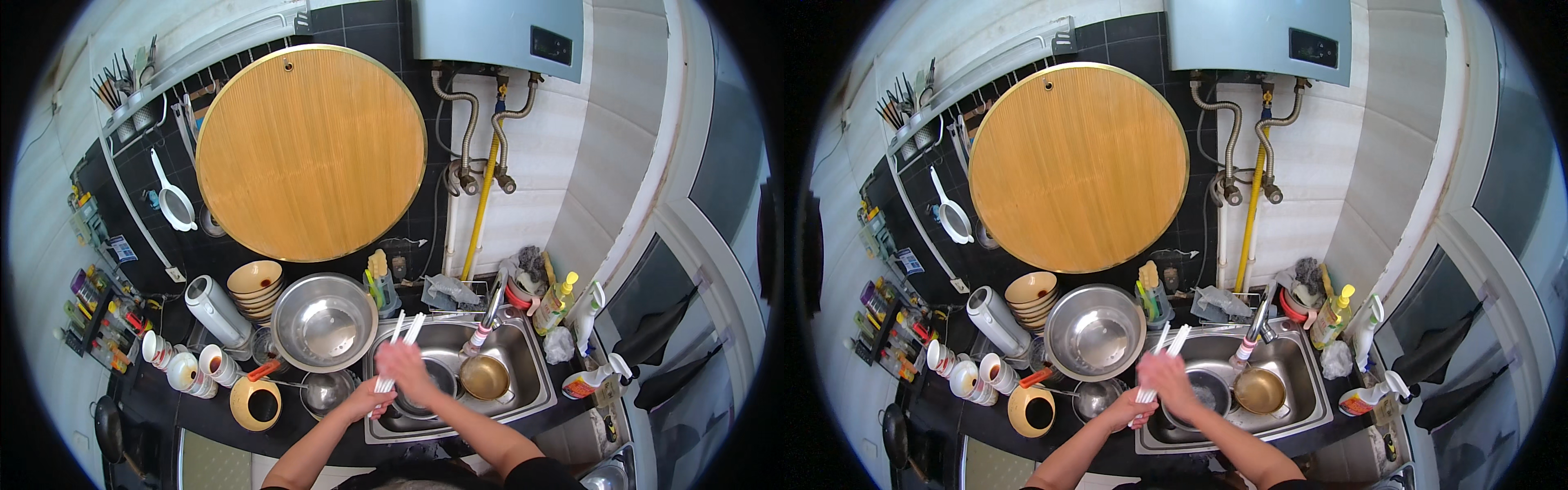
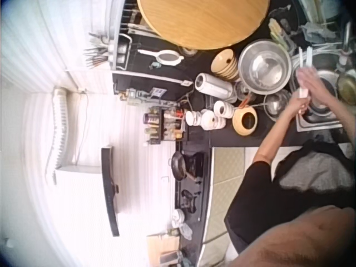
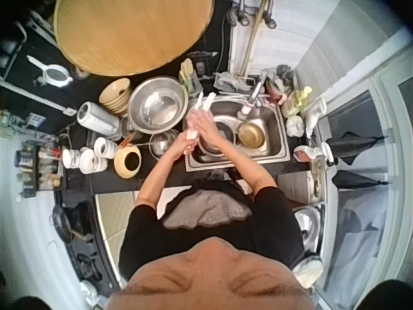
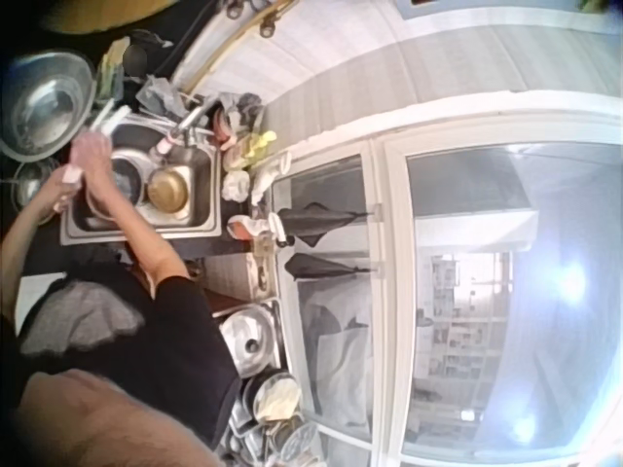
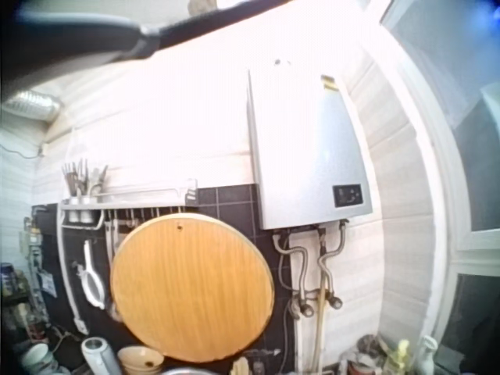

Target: The person washes a metal bowl, a white plate, a small metal bowl, and a bundle of chopsticks in a kitchen sink. They use a pink sponge to scrub the items and rinse them under running water from the faucet.

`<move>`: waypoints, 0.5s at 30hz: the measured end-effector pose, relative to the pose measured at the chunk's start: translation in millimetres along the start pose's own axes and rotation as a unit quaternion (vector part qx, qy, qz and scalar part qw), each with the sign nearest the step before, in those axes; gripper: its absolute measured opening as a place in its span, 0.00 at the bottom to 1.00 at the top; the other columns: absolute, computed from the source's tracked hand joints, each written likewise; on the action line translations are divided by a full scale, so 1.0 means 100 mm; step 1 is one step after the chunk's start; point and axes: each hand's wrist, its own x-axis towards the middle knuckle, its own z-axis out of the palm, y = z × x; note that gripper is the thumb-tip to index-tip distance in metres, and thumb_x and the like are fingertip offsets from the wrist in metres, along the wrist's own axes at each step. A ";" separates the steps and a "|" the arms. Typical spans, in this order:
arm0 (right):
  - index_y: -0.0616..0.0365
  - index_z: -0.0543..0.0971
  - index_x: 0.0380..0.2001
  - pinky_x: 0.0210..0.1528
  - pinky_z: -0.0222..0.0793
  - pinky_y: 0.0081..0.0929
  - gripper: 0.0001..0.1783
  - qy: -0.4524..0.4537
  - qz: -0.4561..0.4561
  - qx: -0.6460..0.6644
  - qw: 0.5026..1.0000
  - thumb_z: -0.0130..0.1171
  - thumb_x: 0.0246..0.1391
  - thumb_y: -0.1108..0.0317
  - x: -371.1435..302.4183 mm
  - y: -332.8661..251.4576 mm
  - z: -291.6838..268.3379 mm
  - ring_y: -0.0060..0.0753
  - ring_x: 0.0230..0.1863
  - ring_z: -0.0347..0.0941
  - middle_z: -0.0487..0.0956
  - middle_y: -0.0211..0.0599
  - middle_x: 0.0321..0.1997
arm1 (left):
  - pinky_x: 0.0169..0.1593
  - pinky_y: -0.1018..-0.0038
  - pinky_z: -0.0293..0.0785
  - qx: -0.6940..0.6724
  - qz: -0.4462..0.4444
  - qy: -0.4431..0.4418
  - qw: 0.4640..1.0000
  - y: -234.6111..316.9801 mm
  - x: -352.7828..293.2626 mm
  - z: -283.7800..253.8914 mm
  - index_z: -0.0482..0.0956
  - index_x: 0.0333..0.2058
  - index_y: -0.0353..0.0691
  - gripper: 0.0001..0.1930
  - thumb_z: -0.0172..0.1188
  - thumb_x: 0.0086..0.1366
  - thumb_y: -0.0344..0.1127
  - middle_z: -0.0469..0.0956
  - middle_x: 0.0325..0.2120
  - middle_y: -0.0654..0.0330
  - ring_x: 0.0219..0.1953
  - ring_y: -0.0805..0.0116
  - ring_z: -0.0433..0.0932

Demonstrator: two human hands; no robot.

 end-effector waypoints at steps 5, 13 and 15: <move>0.47 0.71 0.46 0.59 0.37 0.49 0.18 0.048 0.111 -0.049 0.991 0.37 0.55 0.60 0.20 0.17 -0.31 0.48 0.61 0.48 0.63 0.37 0.56 | 0.11 0.81 0.54 -0.001 0.004 -0.030 1.000 -0.01 0.00 0.14 0.64 0.33 0.42 0.08 0.54 0.57 0.30 0.62 0.13 0.67 0.10 0.79 0.60; 0.46 0.71 0.45 0.61 0.33 0.53 0.21 0.046 0.150 -0.051 0.986 0.53 0.47 0.54 0.05 0.00 -0.11 0.53 0.63 0.43 0.59 0.43 0.58 | 0.10 0.81 0.55 0.102 0.037 0.012 0.994 -0.10 0.04 0.09 0.63 0.35 0.41 0.10 0.54 0.58 0.33 0.62 0.13 0.67 0.10 0.79 0.60; 0.52 0.72 0.40 0.59 0.43 0.45 0.20 0.188 0.197 -0.043 0.961 0.60 0.42 0.59 0.25 0.28 -0.22 0.54 0.59 0.49 0.60 0.46 0.55 | 0.10 0.80 0.55 0.129 0.021 0.001 0.991 -0.08 -0.02 0.11 0.63 0.35 0.41 0.10 0.55 0.58 0.33 0.62 0.13 0.67 0.10 0.80 0.60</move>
